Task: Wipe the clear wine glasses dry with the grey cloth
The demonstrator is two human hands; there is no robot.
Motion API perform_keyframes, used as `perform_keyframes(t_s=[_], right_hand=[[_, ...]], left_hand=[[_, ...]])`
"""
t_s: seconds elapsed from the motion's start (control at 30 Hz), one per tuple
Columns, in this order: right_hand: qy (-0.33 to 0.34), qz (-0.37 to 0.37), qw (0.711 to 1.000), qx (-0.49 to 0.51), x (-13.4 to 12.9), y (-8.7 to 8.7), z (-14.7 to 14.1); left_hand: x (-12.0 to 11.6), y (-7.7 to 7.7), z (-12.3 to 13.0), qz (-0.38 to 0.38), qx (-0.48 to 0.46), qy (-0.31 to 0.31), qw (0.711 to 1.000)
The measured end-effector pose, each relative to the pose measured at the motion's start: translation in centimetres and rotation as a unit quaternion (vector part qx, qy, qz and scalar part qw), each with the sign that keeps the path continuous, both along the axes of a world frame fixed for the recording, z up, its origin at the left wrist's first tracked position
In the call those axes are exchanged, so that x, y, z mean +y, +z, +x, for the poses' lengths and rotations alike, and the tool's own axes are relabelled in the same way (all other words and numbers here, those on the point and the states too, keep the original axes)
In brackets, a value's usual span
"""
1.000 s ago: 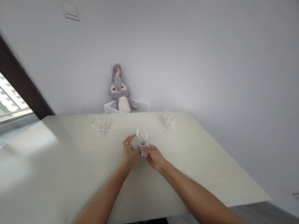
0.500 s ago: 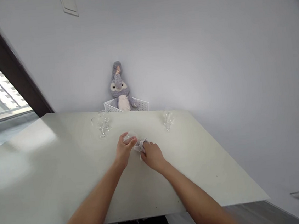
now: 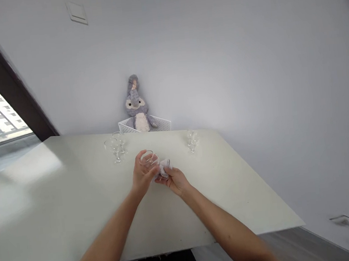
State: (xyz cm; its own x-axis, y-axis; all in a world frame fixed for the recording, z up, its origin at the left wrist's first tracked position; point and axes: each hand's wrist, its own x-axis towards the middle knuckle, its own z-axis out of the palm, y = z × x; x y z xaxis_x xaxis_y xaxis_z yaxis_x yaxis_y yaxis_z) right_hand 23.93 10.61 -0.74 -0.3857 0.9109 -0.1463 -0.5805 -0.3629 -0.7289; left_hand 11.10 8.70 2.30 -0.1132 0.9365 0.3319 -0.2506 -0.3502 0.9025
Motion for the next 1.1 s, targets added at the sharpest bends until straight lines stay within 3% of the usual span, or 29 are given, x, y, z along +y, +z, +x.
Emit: perform_keyframes(t_s=[0.13,0.23,0.3,0.4,0.5,0.57,0.63,0.7,0.8,0.93,1.03,1.1], right_hand=[[-0.053,-0.105,0.992,0.045,0.4,0.0,-0.4],[-0.060,-0.141,0.988,0.032,0.1,0.4,0.3],[-0.037,-0.115,0.993,-0.013,-0.6,0.5,1.1],[0.061,-0.032,0.986,-0.154,-1.8,0.2,2.7],[0.165,0.091,0.921,-0.340,-2.6,0.2,4.6],[0.121,0.205,0.848,-0.473,-2.7,0.9,5.7],[-0.014,0.289,0.764,-0.576,-2.6,2.2,6.5],[-0.118,0.327,0.709,-0.614,-2.4,3.6,6.5],[-0.123,0.363,0.693,-0.611,-1.9,4.7,5.6],[-0.112,0.379,0.698,-0.597,-0.4,3.6,5.0],[-0.141,0.337,0.701,-0.612,1.5,1.9,7.1],[-0.162,0.275,0.698,-0.641,2.7,0.8,9.3]], left_hand=[[-0.7,-0.5,1.2,0.066,0.074,0.021,0.995],[-1.1,-0.5,1.6,0.114,0.117,0.043,0.986],[-1.1,-0.2,1.7,0.125,0.125,0.071,0.982],[-0.9,0.6,1.4,0.116,0.115,0.117,0.980],[-0.5,1.6,0.6,0.117,0.087,0.170,0.975],[-0.5,2.3,0.1,0.116,0.076,0.191,0.972],[-0.6,2.9,-0.1,0.109,0.082,0.186,0.973],[-0.9,3.2,0.6,0.098,0.101,0.154,0.978],[-1.4,3.1,3.1,0.086,0.127,0.075,0.985],[-1.4,2.4,5.9,0.083,0.186,0.024,0.979],[-0.6,1.6,4.9,0.043,0.184,0.055,0.980],[0.4,0.8,2.5,-0.048,0.102,0.105,0.988]])
